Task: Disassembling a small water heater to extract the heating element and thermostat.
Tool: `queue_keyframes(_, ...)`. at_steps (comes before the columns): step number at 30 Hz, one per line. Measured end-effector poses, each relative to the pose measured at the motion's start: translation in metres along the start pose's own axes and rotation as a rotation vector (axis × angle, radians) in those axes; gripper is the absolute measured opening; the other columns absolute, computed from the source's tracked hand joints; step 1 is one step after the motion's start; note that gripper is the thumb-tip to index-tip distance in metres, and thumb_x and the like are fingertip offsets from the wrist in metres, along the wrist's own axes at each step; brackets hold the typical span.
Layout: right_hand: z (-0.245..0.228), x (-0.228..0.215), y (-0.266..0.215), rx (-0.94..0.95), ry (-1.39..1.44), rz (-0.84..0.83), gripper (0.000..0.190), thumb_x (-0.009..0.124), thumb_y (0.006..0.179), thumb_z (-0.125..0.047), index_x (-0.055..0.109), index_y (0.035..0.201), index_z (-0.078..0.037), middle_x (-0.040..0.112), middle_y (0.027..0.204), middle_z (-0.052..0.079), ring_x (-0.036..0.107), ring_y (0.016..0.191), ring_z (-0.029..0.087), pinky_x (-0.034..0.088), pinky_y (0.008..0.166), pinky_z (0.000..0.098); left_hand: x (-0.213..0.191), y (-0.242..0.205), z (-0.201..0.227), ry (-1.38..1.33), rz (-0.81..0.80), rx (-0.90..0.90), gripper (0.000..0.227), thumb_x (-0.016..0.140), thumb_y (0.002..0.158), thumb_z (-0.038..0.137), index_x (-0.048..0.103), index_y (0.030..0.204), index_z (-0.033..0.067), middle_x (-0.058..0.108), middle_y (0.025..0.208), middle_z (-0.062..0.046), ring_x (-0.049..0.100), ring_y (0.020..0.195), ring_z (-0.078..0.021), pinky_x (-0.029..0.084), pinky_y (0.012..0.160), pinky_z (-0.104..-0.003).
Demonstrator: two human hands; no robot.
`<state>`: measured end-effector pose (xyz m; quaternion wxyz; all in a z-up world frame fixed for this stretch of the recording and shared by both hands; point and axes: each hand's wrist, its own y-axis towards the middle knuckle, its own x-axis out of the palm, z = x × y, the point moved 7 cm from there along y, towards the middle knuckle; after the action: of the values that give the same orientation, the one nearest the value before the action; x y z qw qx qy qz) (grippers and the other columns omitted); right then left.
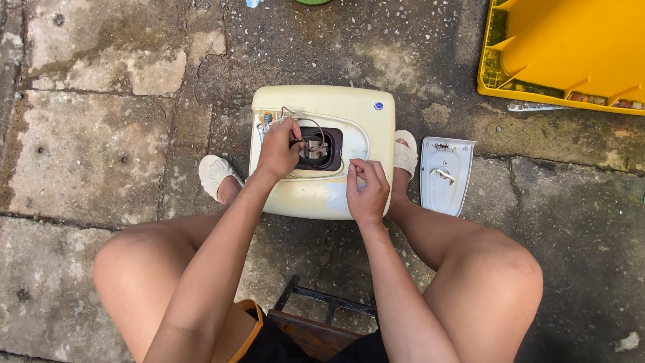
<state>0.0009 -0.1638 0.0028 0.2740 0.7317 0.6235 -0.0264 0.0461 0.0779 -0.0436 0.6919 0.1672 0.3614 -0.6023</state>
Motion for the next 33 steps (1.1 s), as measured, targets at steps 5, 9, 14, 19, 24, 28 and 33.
queue_keyframes(5,0.000,0.003,0.001,0.007,-0.002,0.015,0.012,0.071,0.092,0.001,0.076,0.102,-0.004,0.062,0.083,0.009,0.074,0.083,0.026,0.065,0.075,0.0306,0.001,-0.009,0.007,-0.173,0.145,-0.027,0.023,0.076,0.087,0.007,0.056,0.094,0.0153,0.057,0.087,-0.006,0.067,0.089,-0.0349,0.053,0.080,-0.050)
queue_keyframes(9,0.003,0.004,-0.001,0.041,-0.005,0.027,0.012,0.072,0.091,0.001,0.076,0.102,-0.004,0.061,0.082,0.008,0.073,0.081,0.024,0.066,0.075,0.0293,0.006,-0.015,-0.003,-0.396,0.205,-0.215,0.019,0.071,0.091,0.008,0.057,0.099,0.0177,0.061,0.089,-0.001,0.062,0.080,-0.0194,0.051,0.074,-0.041)
queue_keyframes(14,0.003,0.006,0.000,0.073,0.006,0.028,0.013,0.074,0.090,0.001,0.076,0.102,-0.004,0.061,0.082,0.009,0.074,0.082,0.024,0.066,0.075,0.0300,0.012,-0.010,-0.018,-0.594,0.258,-0.328,0.015,0.068,0.092,0.007,0.058,0.099,0.0151,0.060,0.085,0.000,0.061,0.066,-0.0139,0.051,0.059,-0.032)
queue_keyframes(19,-0.004,0.017,0.007,0.188,0.028,0.046,0.016,0.078,0.088,0.000,0.075,0.103,-0.001,0.061,0.083,0.012,0.072,0.082,0.027,0.066,0.076,0.0332,0.006,-0.015,-0.020,-0.941,0.322,-0.451,0.020,0.065,0.088,0.003,0.054,0.104,0.0073,0.050,0.084,-0.002,0.059,0.050,-0.0108,0.053,0.048,-0.022)
queue_keyframes(24,-0.023,0.055,0.025,0.256,-0.026,-0.253,0.034,0.082,0.087,-0.012,0.073,0.118,-0.004,0.070,0.102,0.012,0.074,0.084,0.020,0.060,0.069,0.0349,-0.004,-0.018,0.006,-1.111,0.185,-0.503,0.023,0.066,0.091,0.003,0.055,0.111,0.0011,0.043,0.089,-0.004,0.066,0.065,-0.0148,0.069,0.065,-0.026)
queue_keyframes(28,0.000,0.088,0.037,0.359,-0.080,-0.510,0.049,0.085,0.084,-0.025,0.068,0.123,0.000,0.071,0.103,0.017,0.076,0.086,0.027,0.063,0.077,0.0432,-0.001,-0.009,0.011,-1.203,0.150,-0.571,0.029,0.066,0.090,0.001,0.053,0.116,0.0023,0.043,0.094,-0.005,0.067,0.078,-0.0174,0.069,0.081,-0.032)
queue_keyframes(33,0.006,0.102,0.061,0.347,-0.209,-0.734,0.031,0.067,0.099,-0.030,0.069,0.124,-0.010,0.078,0.097,0.008,0.076,0.094,0.028,0.056,0.086,0.0467,-0.022,0.012,0.029,-1.221,0.030,-0.495,0.032,0.059,0.088,-0.008,0.050,0.119,-0.0041,0.047,0.102,-0.014,0.073,0.096,-0.0364,0.067,0.090,-0.041)
